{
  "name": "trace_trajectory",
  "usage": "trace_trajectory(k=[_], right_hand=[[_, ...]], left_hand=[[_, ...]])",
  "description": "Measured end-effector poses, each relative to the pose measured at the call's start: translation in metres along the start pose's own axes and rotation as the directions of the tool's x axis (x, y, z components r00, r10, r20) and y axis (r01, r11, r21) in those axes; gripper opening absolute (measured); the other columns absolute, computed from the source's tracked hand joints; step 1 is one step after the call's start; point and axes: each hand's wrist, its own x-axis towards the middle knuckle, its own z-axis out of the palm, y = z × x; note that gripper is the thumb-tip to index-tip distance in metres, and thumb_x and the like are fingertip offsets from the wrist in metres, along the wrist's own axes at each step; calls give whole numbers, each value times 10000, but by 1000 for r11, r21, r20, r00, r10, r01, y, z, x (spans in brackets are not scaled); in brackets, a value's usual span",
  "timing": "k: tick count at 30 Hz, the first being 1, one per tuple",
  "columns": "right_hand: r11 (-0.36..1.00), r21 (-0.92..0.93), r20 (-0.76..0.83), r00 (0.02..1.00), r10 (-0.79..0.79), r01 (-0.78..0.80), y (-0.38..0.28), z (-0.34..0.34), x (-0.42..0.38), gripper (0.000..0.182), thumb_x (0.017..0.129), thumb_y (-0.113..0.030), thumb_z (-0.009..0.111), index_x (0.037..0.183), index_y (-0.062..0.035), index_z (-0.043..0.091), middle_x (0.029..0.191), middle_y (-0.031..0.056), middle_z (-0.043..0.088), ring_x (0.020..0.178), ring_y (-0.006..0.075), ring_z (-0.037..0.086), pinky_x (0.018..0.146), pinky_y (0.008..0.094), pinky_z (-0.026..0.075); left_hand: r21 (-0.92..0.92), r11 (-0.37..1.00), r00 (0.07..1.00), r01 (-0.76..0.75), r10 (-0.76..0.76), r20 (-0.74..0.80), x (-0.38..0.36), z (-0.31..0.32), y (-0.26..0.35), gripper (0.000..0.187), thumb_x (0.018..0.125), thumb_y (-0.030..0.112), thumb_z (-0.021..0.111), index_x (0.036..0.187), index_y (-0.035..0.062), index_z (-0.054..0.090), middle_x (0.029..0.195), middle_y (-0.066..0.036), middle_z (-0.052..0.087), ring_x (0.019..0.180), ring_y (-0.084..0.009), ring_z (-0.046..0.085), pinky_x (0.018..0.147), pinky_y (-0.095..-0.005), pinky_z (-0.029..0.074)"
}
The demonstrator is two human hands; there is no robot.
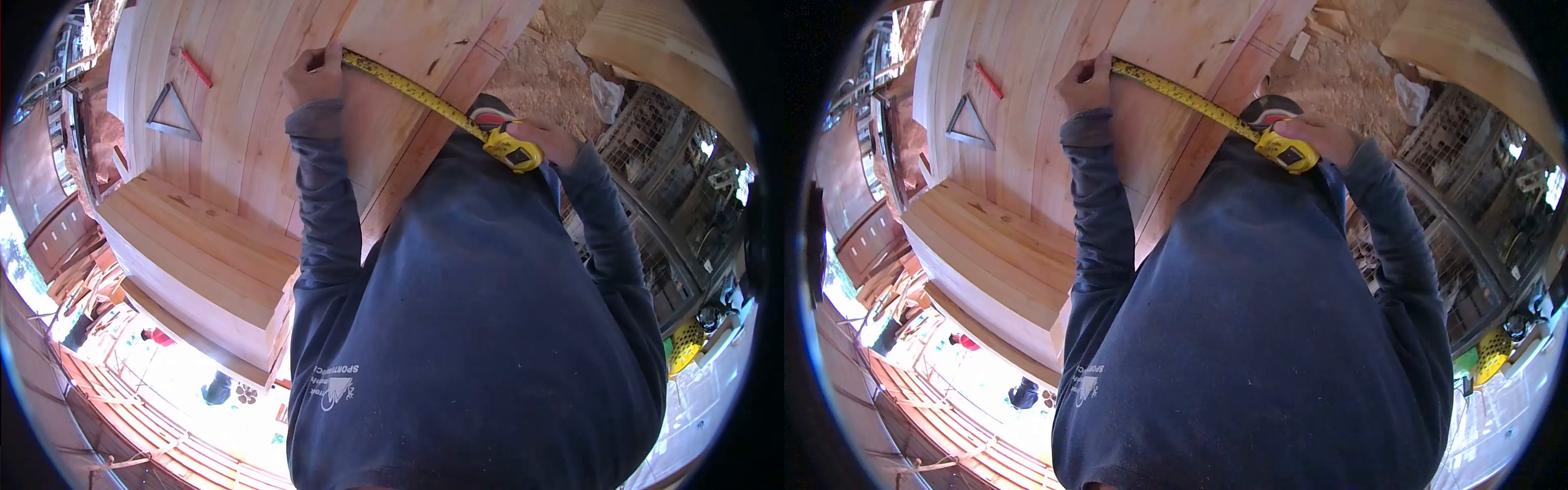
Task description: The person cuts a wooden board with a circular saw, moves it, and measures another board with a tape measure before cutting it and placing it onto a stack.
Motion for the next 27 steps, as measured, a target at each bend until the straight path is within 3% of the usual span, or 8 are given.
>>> trace_trajectory(k=[2, 5, 8, 12, 17, 20, 23, 27], right_hand=[[989, 150, -17, 1000, 12, -9, -3, 0, 1, 451, 1070, -365, 608, 1266, 35, 679, 1133, 95, 753, 1005, 151, 716, 867, 271, 569], [957, 287, 10, 999, -46, 41, -2, -1, 9, 541, 1055, -430, 611, 1327, 34, 667, 1155, 116, 762, 1034, 166, 725, 933, 287, 573], [929, 363, 47, 998, 52, -66, 18, -23, 22, 498, 1057, -412, 592, 1281, 25, 673, 1151, 137, 766, 992, 197, 751, 883, 293, 602], [950, 311, -122, 990, 72, -31, 19, -13, 24, 607, 1049, -513, 522, 1139, 62, 696, 936, 220, 774, 724, 303, 771, 646, 340, 634], [940, 331, -108, 986, 124, -82, 17, -12, 23, 646, 1035, -555, 518, 1109, 62, 693, 904, 226, 769, 666, 321, 758, 595, 345, 621], [946, 318, -165, 979, 122, -64, 16, -9, 23, 648, 1038, -558, 509, 1109, 60, 690, 893, 218, 768, 662, 321, 756, 588, 351, 618], [943, 321, -42, 993, 112, -92, 12, -15, 18, 522, 1038, -483, 567, 1179, 10, 669, 1029, 196, 775, 781, 273, 773, 702, 332, 632], [974, 224, -108, 993, 43, -18, 26, -29, 24, 473, 1062, -431, 575, 1222, 6, 662, 1093, 122, 756, 946, 198, 741, 829, 297, 593]], left_hand=[[-14, 1000, 1000, 27, -27, -13, 2, 5, -8, 393, 878, 385, 830, 895, -7, 809, 776, -135, 777, 727, -213, 745, 733, -361, 586], [-57, 996, 998, 68, -67, 12, 3, 5, -8, 392, 873, 392, 833, 896, 2, 812, 785, -135, 783, 731, -222, 749, 735, -367, 585], [-18, 992, 991, 128, -127, 40, 3, 2, 0, 410, 875, 417, 825, 894, 7, 816, 803, -133, 788, 746, -232, 753, 744, -379, 586], [44, 993, 994, 106, -106, 14, 0, -1, 6, 417, 873, 445, 814, 891, 29, 821, 827, -125, 793, 771, -251, 758, 762, -391, 588], [65, 994, 996, 92, -92, 9, -1, -4, 10, 390, 867, 438, 815, 907, 50, 825, 849, -118, 797, 784, -263, 762, 768, -392, 589], [71, 989, 991, 130, -132, 19, -4, -8, 21, 387, 866, 432, 816, 913, 48, 824, 851, -121, 795, 785, -259, 762, 767, -389, 588], [61, 992, 993, 114, -115, 13, -4, -6, 18, 387, 867, 429, 816, 909, 44, 823, 850, -125, 795, 787, -254, 763, 767, -388, 588], [21, 995, 995, 100, -100, -6, -2, 2, 6, 373, 873, 417, 811, 917, 46, 823, 864, -131, 794, 792, -266, 760, 765, -393, 585]])
